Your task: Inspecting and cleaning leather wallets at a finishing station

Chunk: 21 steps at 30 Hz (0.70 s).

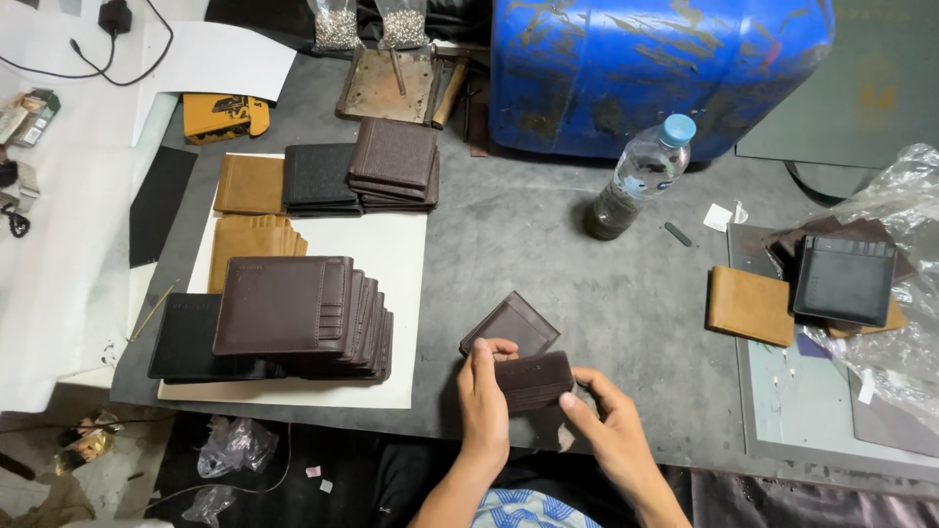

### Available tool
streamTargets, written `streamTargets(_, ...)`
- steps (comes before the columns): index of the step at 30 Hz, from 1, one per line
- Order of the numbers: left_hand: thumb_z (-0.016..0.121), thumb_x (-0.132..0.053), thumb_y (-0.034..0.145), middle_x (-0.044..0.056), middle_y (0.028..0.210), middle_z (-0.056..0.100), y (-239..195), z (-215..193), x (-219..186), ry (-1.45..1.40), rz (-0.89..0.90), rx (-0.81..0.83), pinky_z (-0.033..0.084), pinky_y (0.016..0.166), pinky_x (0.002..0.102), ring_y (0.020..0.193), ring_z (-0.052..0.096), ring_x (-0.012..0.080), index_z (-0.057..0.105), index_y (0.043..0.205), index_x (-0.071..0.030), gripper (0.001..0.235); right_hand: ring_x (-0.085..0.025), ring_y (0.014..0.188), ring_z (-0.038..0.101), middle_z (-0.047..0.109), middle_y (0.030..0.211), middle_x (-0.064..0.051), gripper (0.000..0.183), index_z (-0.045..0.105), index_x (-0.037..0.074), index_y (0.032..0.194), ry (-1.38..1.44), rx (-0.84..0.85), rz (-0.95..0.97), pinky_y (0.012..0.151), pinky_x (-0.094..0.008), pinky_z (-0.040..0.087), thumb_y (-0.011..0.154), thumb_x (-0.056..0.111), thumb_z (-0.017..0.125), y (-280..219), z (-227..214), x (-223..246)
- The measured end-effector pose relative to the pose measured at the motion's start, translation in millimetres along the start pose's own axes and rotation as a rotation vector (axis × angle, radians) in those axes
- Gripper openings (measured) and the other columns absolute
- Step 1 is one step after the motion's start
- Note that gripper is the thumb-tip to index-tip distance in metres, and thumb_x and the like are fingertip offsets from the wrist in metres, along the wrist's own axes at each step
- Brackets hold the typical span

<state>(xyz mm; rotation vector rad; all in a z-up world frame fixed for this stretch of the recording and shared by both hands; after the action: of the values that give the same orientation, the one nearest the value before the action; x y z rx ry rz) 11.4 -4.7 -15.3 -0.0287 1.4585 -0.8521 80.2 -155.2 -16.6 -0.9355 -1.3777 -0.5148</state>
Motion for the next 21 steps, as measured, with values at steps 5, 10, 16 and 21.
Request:
streamTargets(5, 0.035, -0.045, 0.1, 0.003, 0.112, 0.069, 7.8, -5.9, -9.9, 0.252, 0.36, 0.09, 0.046, 0.093, 0.03, 0.106, 0.063, 0.0161, 0.065, 0.116, -0.011, 0.047, -0.012, 0.07, 0.06, 0.07, 0.081, -0.004, 0.02, 0.076, 0.004, 0.096, 0.028, -0.243, 0.133, 0.066, -0.027, 0.05, 0.096, 0.022, 0.068, 18.6, -14.2, -10.7)
streamTargets(10, 0.068, -0.031, 0.085, 0.008, 0.128, 0.062, 13.0, -23.4, -22.0, 0.827, 0.846, 0.021, 0.042, 0.101, 0.044, 0.118, 0.052, 0.0302, 0.059, 0.13, -0.01, 0.05, -0.012, 0.079, 0.057, 0.065, 0.082, -0.004, 0.03, 0.073, 0.005, 0.118, -0.004, -0.29, 0.015, 0.076, -0.026, 0.047, 0.097, 0.025, 0.065, 54.7, -33.4, -1.6)
streamTargets(16, 0.09, -0.063, 0.065, 0.011, 0.143, 0.053, 22.9, -25.2, -2.8, 1.335, 0.82, 0.073, 0.035, 0.103, 0.053, 0.125, 0.047, 0.0328, 0.044, 0.148, -0.006, 0.11, -0.014, 0.08, 0.062, 0.068, 0.091, -0.007, 0.053, 0.058, 0.016, 0.147, -0.109, -0.199, 0.024, 0.083, -0.027, 0.048, 0.094, 0.018, 0.064, 92.7, -33.0, 14.9)
streamTargets(21, 0.097, -0.058, 0.062, 0.012, 0.145, 0.048, 32.5, -35.9, 1.2, 1.285, 0.748, 0.158, 0.038, 0.106, 0.049, 0.129, 0.044, 0.0323, 0.041, 0.149, -0.004, 0.117, -0.011, 0.077, 0.057, 0.062, 0.094, -0.003, 0.047, 0.062, 0.017, 0.142, -0.117, -0.222, 0.036, 0.077, -0.024, 0.049, 0.096, 0.015, 0.066, 114.8, -36.5, 3.9)
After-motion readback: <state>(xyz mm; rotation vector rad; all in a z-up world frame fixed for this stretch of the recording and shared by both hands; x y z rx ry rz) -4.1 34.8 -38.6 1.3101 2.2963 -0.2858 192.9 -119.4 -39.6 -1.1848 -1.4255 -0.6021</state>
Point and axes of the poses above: each hand's wrist, its own y-axis towards the middle knuckle, its own z-axis out of the palm, x = y × z, the point moved 2 cm from there along y, towards the middle knuckle
